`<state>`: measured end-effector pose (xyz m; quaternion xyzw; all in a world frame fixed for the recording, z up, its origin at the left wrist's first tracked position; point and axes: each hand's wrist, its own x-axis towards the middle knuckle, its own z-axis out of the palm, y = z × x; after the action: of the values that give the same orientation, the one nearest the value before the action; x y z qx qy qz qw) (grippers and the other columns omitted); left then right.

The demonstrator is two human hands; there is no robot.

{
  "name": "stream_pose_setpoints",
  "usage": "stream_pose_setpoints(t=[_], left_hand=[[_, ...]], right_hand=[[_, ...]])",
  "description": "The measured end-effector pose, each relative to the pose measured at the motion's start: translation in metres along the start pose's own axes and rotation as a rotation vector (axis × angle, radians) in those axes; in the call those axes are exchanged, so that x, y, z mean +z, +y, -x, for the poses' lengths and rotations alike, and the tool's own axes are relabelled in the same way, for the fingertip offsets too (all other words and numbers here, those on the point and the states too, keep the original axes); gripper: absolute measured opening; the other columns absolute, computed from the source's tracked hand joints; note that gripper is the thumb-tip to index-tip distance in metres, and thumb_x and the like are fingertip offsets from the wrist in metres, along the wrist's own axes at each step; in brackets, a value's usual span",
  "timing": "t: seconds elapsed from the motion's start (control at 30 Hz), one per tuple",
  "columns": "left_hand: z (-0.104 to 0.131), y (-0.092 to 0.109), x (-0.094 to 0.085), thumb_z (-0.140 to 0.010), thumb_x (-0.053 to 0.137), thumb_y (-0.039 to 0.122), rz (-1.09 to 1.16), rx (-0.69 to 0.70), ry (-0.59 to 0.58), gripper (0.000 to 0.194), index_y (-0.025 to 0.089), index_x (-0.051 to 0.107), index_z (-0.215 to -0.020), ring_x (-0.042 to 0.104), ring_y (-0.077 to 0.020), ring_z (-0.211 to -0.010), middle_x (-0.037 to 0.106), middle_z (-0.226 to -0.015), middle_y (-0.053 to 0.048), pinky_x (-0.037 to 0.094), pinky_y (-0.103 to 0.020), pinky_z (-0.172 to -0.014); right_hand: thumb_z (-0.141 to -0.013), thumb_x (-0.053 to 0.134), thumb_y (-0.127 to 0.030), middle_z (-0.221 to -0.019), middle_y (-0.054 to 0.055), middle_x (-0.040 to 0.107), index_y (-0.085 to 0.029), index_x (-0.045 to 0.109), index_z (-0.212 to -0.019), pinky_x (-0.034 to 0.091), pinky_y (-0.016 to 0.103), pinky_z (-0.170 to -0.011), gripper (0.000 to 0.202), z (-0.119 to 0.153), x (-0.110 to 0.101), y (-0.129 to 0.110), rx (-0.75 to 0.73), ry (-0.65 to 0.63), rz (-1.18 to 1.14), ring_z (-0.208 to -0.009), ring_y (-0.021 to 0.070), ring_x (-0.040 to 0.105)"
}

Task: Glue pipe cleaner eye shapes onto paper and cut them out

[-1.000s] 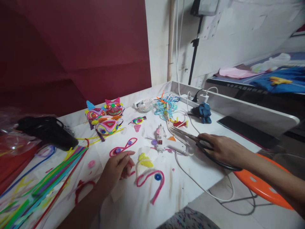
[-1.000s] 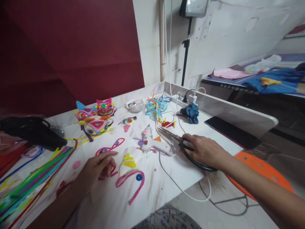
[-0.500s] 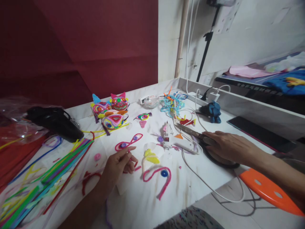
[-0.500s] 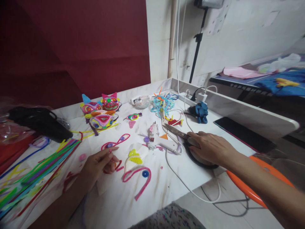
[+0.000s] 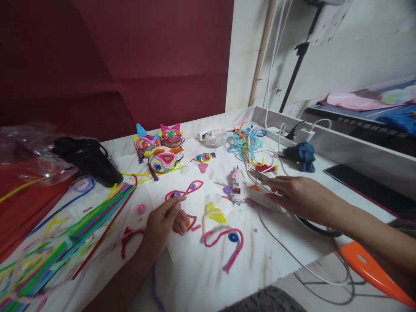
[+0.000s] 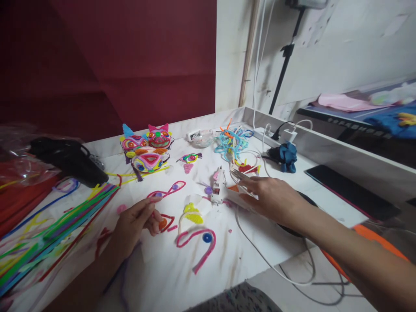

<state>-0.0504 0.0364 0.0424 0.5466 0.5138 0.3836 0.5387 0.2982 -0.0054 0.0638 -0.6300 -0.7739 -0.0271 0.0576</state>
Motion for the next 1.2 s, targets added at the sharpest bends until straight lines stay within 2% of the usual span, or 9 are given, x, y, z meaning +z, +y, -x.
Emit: stream_pose_setpoints(t=[0.17, 0.23, 0.5, 0.67, 0.77, 0.87, 0.97, 1.1, 1.2], left_hand=[[0.004, 0.002, 0.001, -0.077, 0.065, 0.060, -0.016, 0.019, 0.002, 0.062, 0.010, 0.063, -0.114, 0.055, -0.0131, -0.039, 0.064, -0.057, 0.002, 0.043, -0.024, -0.038], [0.004, 0.002, 0.001, -0.078, 0.065, 0.061, -0.026, 0.019, 0.008, 0.064, 0.011, 0.062, -0.118, 0.054, -0.0128, -0.038, 0.064, -0.056, 0.003, 0.041, -0.023, -0.037], [0.004, -0.001, -0.005, -0.084, 0.064, 0.052, -0.052, 0.039, -0.011, 0.056, 0.011, 0.064, -0.123, 0.055, -0.0122, -0.041, 0.063, -0.060, 0.003, 0.043, -0.023, -0.038], [0.001, -0.007, -0.008, -0.086, 0.065, 0.051, -0.054, 0.068, 0.010, 0.056, 0.011, 0.063, -0.126, 0.063, -0.0142, -0.050, 0.069, -0.070, 0.000, 0.054, -0.026, -0.048], [-0.002, -0.011, -0.009, -0.083, 0.069, 0.052, -0.034, 0.067, 0.042, 0.058, 0.013, 0.063, -0.126, 0.068, -0.0165, -0.059, 0.073, -0.080, -0.003, 0.060, -0.030, -0.057], [-0.005, -0.014, -0.009, -0.080, 0.072, 0.052, -0.027, 0.068, 0.071, 0.056, 0.015, 0.066, -0.121, 0.071, -0.0176, -0.065, 0.074, -0.085, -0.004, 0.062, -0.032, -0.065], [-0.006, -0.013, -0.007, -0.078, 0.073, 0.052, -0.016, 0.059, 0.075, 0.055, 0.015, 0.065, -0.119, 0.071, -0.0176, -0.065, 0.074, -0.085, -0.004, 0.062, -0.032, -0.065], [-0.007, -0.016, -0.005, -0.076, 0.074, 0.052, -0.011, 0.063, 0.080, 0.056, 0.014, 0.065, -0.117, 0.070, -0.0178, -0.062, 0.073, -0.081, -0.003, 0.061, -0.032, -0.062], [-0.008, -0.021, -0.006, -0.080, 0.070, 0.051, -0.043, 0.084, 0.075, 0.049, 0.015, 0.066, -0.112, 0.070, -0.0181, -0.062, 0.074, -0.083, -0.005, 0.060, -0.031, -0.061]], right_hand=[[-0.093, 0.052, -0.025, -0.085, 0.007, 0.078, -0.020, 0.074, -0.108, 0.049, 0.029, -0.062, 0.027, -0.026, 0.001, -0.019, -0.058, -0.018, -0.111, -0.070, 0.0210, 0.072], [-0.090, 0.054, -0.020, -0.083, 0.006, 0.078, -0.020, 0.075, -0.106, 0.048, 0.028, -0.062, 0.026, -0.034, 0.003, -0.021, -0.065, -0.016, -0.132, -0.070, 0.0201, 0.072], [-0.092, 0.051, -0.014, -0.101, 0.007, 0.079, -0.020, 0.076, -0.107, 0.050, 0.027, -0.074, 0.030, -0.056, 0.002, -0.025, -0.107, -0.081, -0.172, -0.088, 0.0207, 0.074], [-0.091, 0.051, -0.011, -0.093, 0.007, 0.078, -0.020, 0.074, -0.095, 0.048, 0.029, -0.072, 0.025, -0.051, 0.003, -0.022, -0.063, -0.091, -0.113, -0.086, 0.0226, 0.072], [-0.092, 0.057, -0.022, -0.090, 0.009, 0.075, -0.019, 0.072, -0.092, 0.050, 0.032, -0.066, 0.015, -0.039, 0.007, -0.019, -0.042, -0.121, -0.073, -0.079, 0.0255, 0.072], [-0.086, 0.067, -0.032, -0.112, 0.015, 0.070, -0.019, 0.067, -0.105, 0.056, 0.037, -0.069, 0.022, -0.030, 0.018, -0.015, -0.035, -0.129, -0.056, -0.088, 0.0297, 0.072], [-0.082, 0.069, -0.025, -0.132, 0.020, 0.060, -0.019, 0.060, -0.122, 0.058, 0.042, -0.084, 0.042, -0.026, 0.032, -0.015, -0.043, -0.125, -0.058, -0.106, 0.0322, 0.069], [-0.085, 0.062, -0.025, -0.130, 0.022, 0.055, -0.016, 0.054, -0.127, 0.059, 0.045, -0.085, 0.044, -0.027, 0.044, -0.018, -0.016, -0.094, -0.064, -0.100, 0.0311, 0.068], [-0.077, 0.058, -0.015, -0.125, 0.023, 0.053, -0.012, 0.053, -0.124, 0.058, 0.045, -0.086, 0.047, -0.025, 0.046, -0.018, -0.001, -0.054, -0.060, -0.104, 0.0330, 0.065]])
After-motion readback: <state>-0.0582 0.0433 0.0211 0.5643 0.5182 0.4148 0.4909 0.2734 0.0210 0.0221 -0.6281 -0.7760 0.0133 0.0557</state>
